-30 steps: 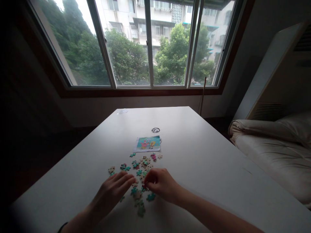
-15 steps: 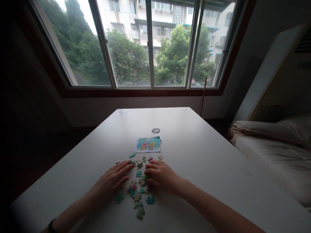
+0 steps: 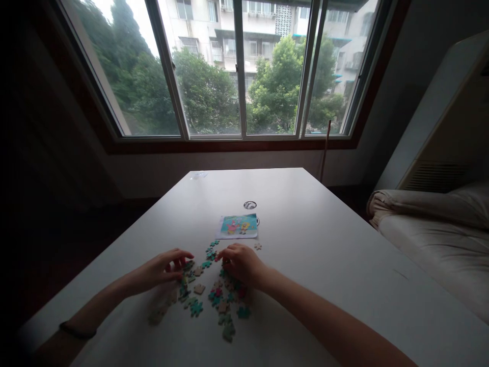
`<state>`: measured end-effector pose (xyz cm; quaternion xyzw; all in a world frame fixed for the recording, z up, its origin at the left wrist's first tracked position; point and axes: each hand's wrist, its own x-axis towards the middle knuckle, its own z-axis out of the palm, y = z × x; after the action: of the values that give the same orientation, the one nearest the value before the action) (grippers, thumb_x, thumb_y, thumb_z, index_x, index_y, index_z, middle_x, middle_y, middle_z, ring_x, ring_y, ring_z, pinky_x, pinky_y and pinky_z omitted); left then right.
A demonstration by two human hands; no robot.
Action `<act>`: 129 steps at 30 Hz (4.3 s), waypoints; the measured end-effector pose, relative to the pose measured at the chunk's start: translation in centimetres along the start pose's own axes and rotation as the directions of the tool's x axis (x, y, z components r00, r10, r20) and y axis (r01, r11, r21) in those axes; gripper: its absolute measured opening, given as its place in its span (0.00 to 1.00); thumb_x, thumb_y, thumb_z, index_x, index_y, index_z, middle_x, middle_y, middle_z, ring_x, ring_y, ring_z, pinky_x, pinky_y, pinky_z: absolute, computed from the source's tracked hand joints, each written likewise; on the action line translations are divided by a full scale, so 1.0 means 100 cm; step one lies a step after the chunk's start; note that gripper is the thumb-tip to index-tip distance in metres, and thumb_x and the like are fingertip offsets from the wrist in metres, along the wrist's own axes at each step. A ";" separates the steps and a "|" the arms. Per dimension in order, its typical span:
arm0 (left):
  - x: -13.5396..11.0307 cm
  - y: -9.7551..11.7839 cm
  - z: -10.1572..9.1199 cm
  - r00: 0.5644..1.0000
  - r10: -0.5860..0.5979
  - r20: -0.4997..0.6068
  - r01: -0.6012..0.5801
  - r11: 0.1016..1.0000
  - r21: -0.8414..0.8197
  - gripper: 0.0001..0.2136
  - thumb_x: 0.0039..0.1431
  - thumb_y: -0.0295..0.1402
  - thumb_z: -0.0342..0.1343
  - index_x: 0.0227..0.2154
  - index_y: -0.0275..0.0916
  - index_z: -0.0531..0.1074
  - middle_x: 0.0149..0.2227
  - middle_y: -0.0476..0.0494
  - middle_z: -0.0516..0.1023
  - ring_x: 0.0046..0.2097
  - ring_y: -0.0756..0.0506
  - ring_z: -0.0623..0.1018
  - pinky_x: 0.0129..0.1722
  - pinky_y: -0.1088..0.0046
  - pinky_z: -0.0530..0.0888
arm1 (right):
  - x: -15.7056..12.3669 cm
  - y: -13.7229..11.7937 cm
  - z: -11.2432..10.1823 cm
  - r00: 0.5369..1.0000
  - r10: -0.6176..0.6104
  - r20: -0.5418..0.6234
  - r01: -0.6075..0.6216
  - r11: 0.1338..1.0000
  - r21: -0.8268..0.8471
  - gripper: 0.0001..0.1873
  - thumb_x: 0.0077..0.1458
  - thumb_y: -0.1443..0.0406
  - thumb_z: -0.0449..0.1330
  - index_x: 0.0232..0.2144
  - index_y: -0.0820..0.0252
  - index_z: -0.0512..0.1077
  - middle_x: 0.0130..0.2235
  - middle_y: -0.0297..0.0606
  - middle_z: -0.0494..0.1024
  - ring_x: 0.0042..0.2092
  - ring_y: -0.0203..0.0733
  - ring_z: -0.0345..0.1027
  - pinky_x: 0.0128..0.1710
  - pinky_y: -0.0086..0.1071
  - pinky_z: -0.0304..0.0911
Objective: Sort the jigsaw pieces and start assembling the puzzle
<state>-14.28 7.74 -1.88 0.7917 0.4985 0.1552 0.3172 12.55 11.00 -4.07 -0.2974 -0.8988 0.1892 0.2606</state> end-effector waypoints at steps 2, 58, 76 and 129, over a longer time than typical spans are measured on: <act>0.001 0.002 0.002 0.999 -0.015 0.033 0.017 0.998 -0.062 0.13 0.49 0.33 0.54 0.40 0.37 0.70 0.32 0.47 0.68 0.34 0.48 0.70 0.33 0.75 0.69 | -0.001 -0.001 0.000 1.000 0.005 0.000 -0.005 0.999 0.035 0.15 0.47 0.79 0.56 0.35 0.60 0.73 0.32 0.36 0.73 0.34 0.36 0.67 0.36 0.27 0.62; -0.005 0.031 0.014 0.985 0.048 0.163 -0.074 0.984 0.161 0.08 0.48 0.24 0.55 0.32 0.41 0.70 0.39 0.48 0.67 0.41 0.46 0.69 0.40 0.75 0.65 | -0.030 -0.025 -0.027 0.999 0.026 0.038 -0.031 0.988 0.149 0.06 0.54 0.68 0.57 0.37 0.60 0.69 0.37 0.39 0.72 0.39 0.40 0.65 0.39 0.31 0.61; -0.001 0.047 0.047 0.988 0.038 0.149 -0.061 0.987 0.147 0.04 0.51 0.25 0.49 0.30 0.38 0.65 0.37 0.47 0.67 0.39 0.46 0.67 0.40 0.73 0.64 | -0.034 -0.030 -0.015 0.998 -0.035 0.055 0.028 0.992 0.124 0.08 0.52 0.70 0.57 0.37 0.60 0.70 0.38 0.40 0.72 0.39 0.40 0.65 0.41 0.31 0.61; 0.010 0.062 0.064 0.965 0.019 -0.263 -0.121 0.918 -0.377 0.09 0.51 0.37 0.59 0.28 0.36 0.70 0.25 0.48 0.73 0.28 0.49 0.72 0.28 0.75 0.70 | -0.031 -0.026 -0.012 0.976 0.214 -0.040 -0.180 0.896 0.405 0.08 0.52 0.66 0.57 0.23 0.63 0.67 0.22 0.31 0.66 0.26 0.33 0.57 0.26 0.25 0.54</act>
<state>-5.90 4.51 -2.69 0.7036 0.4653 0.3628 0.3961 14.22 7.33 -2.96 -0.3350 -0.7948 0.3813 0.3326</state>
